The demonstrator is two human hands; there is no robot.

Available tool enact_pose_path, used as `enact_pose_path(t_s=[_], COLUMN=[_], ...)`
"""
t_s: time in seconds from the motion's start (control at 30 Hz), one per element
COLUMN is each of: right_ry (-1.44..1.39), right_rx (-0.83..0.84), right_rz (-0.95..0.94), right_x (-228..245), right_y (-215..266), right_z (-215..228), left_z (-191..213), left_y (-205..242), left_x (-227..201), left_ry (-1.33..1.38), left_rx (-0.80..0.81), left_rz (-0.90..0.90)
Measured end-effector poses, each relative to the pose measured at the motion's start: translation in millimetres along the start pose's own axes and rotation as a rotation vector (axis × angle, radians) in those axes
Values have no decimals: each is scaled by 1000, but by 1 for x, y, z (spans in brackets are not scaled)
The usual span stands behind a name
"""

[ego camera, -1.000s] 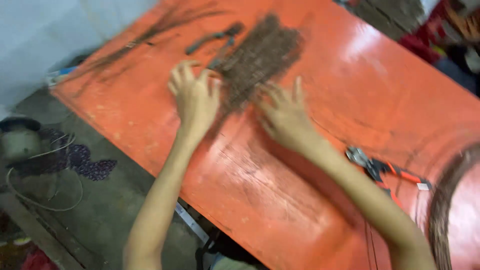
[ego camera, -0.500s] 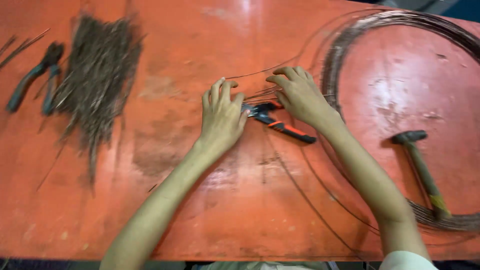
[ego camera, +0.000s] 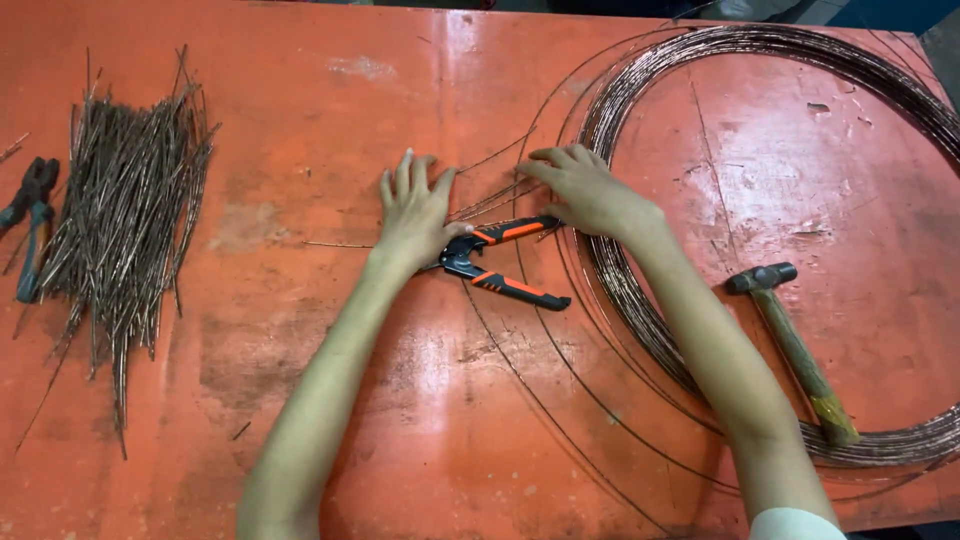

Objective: Cutting copper wire segments from a coil and twisting them together into bundles using pliers.

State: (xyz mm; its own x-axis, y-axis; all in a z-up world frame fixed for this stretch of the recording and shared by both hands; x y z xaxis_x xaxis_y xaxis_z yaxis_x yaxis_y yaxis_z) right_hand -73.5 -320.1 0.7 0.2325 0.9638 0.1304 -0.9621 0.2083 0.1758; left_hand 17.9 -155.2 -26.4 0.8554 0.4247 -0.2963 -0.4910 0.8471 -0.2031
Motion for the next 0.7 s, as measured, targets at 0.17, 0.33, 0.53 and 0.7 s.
enact_pose_path(t_s=[0.17,0.33,0.53,0.7], right_ry=[-26,-94,-42,178], right_rx=[40,91,114,-125], right_rz=[48,67,138,302], right_x=[3,19,32,33], right_y=[-19,-27,-38,-43], right_z=[-9,1,5,-19], left_z=[7,11,16,13], left_y=[1,1,-4,-5], left_x=[-1,-5,-9,-9], left_ry=[51,14,-69,-217], left_rx=[123,167,124,6], left_rz=[71,32,-51,-156])
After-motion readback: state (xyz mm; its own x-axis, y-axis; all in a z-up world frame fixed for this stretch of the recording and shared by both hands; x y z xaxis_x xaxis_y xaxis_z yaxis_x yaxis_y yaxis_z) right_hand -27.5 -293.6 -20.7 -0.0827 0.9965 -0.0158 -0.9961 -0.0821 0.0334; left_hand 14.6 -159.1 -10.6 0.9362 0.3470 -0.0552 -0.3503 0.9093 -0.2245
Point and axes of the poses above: each hand's wrist, its own y-axis away from the middle knuckle, its own z-axis out of the back of the hand, x = y × z, the point moved 9 cm from there along -y, towards the middle knuckle, and after that the axes turned 9 degrees about -z, right-handed, at the moved point
